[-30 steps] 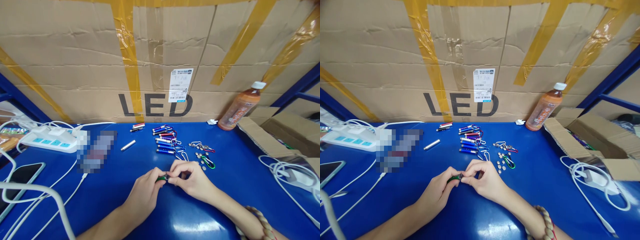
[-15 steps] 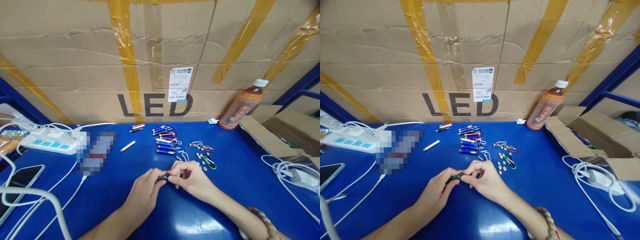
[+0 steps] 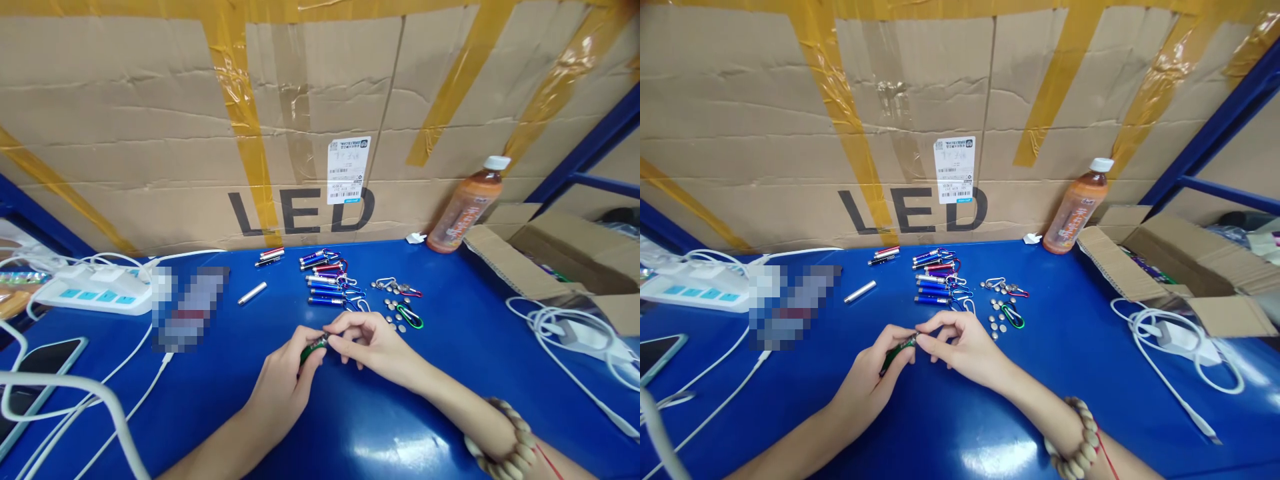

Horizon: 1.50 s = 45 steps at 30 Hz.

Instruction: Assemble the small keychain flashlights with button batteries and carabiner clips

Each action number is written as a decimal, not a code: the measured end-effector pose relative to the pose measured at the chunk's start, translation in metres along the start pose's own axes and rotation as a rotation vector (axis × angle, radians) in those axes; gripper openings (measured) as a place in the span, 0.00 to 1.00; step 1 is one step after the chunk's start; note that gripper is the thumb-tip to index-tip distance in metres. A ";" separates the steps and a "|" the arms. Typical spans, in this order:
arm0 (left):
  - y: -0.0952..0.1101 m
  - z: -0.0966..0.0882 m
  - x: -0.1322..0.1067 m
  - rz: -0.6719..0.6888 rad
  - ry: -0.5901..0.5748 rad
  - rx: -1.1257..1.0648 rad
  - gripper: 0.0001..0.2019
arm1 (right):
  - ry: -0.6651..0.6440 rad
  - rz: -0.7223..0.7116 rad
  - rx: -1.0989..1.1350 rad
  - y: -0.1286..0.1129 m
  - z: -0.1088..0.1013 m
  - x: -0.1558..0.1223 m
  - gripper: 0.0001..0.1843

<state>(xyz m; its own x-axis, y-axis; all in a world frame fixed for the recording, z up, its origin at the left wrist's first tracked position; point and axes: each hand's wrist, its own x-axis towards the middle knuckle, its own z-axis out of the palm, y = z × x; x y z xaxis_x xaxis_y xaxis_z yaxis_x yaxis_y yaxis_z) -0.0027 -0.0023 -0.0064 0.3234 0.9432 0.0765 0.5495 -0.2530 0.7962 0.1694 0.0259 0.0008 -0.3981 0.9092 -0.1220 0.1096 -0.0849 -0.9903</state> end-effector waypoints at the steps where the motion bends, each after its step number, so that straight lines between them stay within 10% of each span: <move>1: 0.000 0.000 0.000 -0.004 0.005 -0.008 0.08 | 0.004 -0.012 -0.002 0.000 0.001 0.000 0.20; 45: 0.002 0.000 0.002 -0.024 0.021 -0.068 0.13 | 0.102 -0.155 -0.135 -0.003 0.004 -0.004 0.15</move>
<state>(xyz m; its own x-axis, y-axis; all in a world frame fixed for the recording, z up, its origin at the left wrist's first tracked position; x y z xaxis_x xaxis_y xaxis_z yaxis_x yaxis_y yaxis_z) -0.0010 -0.0010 -0.0047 0.2937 0.9534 0.0690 0.5034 -0.2156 0.8367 0.1669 0.0209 0.0035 -0.3261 0.9443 0.0451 0.1777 0.1081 -0.9781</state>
